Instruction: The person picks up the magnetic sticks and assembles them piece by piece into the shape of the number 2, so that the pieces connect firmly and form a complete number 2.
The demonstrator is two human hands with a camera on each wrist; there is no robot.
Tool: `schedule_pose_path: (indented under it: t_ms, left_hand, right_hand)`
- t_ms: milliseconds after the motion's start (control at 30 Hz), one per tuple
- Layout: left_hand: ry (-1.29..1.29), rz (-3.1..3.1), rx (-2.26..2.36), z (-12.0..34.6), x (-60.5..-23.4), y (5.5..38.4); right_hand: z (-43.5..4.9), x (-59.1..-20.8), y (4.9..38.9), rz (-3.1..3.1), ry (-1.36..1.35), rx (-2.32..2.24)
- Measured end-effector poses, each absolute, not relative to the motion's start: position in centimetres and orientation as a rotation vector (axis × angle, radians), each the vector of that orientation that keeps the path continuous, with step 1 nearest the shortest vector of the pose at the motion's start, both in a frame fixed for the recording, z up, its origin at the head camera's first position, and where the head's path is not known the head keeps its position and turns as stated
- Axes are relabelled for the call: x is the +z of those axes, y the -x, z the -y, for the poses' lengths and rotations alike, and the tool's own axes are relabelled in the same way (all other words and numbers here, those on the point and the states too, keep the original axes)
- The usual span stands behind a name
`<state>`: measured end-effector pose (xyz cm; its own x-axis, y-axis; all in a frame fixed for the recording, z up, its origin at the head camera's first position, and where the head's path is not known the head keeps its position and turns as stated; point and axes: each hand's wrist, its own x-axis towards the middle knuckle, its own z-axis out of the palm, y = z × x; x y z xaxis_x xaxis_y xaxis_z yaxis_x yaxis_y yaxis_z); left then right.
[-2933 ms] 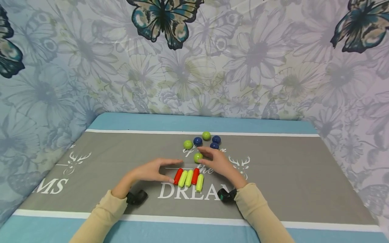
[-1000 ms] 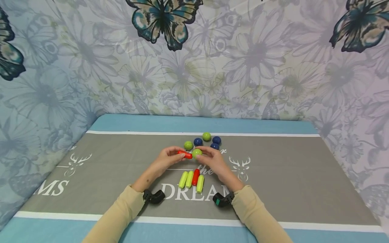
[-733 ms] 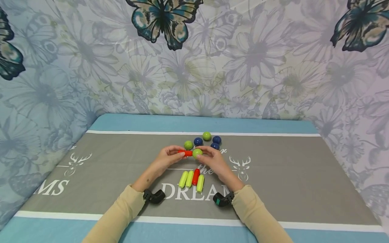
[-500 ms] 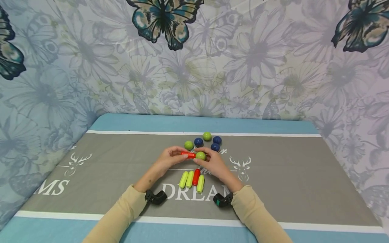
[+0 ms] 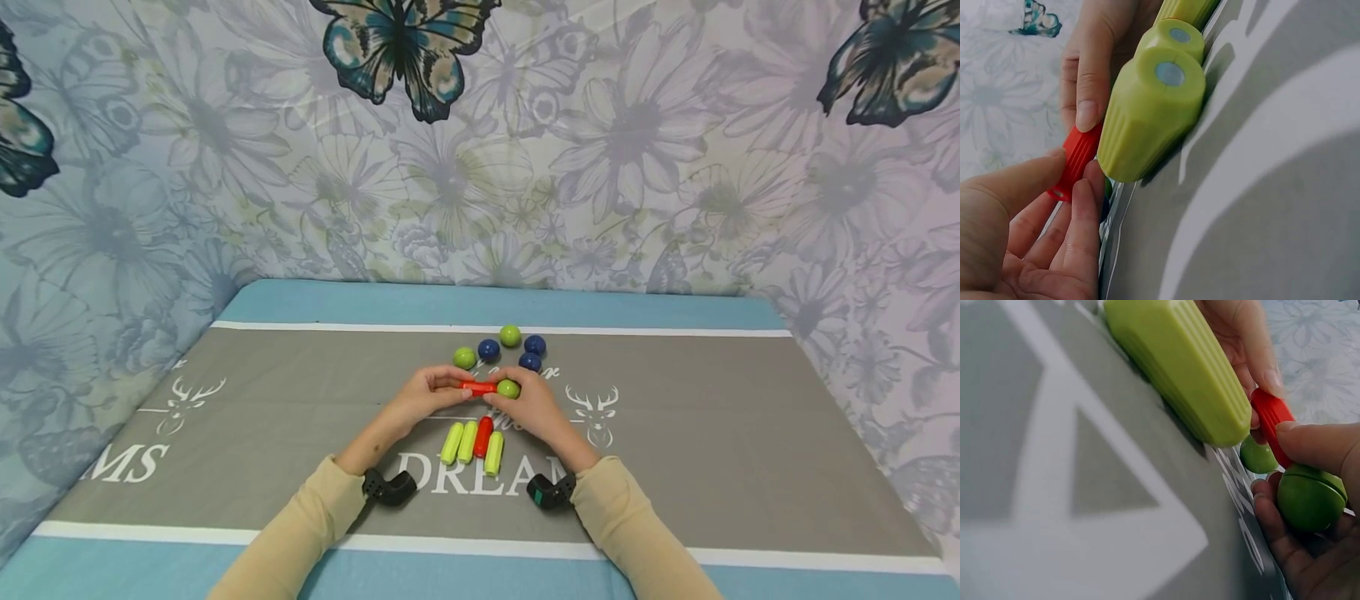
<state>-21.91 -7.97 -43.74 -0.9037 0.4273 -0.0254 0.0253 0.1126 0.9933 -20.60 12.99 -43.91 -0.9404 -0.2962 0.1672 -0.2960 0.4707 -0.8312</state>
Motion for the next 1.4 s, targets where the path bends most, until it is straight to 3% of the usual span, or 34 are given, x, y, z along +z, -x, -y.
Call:
schedule_pose_path:
  t_ms: [267,533,833,1033,1400]
  left_hand:
    - [-0.487,-2.111,1.878,9.2,-43.7,21.7]
    - [-0.473,-2.296,2.087,9.8,-43.7,24.0]
    - [-0.707,-2.591,1.515,8.3,-43.7,26.5]
    - [-0.694,-2.762,1.385,7.6,-44.0,26.6]
    - [-0.623,-2.527,1.595,9.8,-43.7,25.2]
  right_hand:
    - [-13.6,-44.2,21.0,-2.724,0.432,-1.528]
    - [-13.8,-44.3,21.0,-2.721,0.413,-1.539]
    - [-13.6,-44.4,20.8,-2.732,0.396,-1.501]
    - [-13.6,-44.4,20.7,-2.73,0.4,-1.512]
    - [-13.7,-44.4,21.0,-2.748,0.394,-1.501]
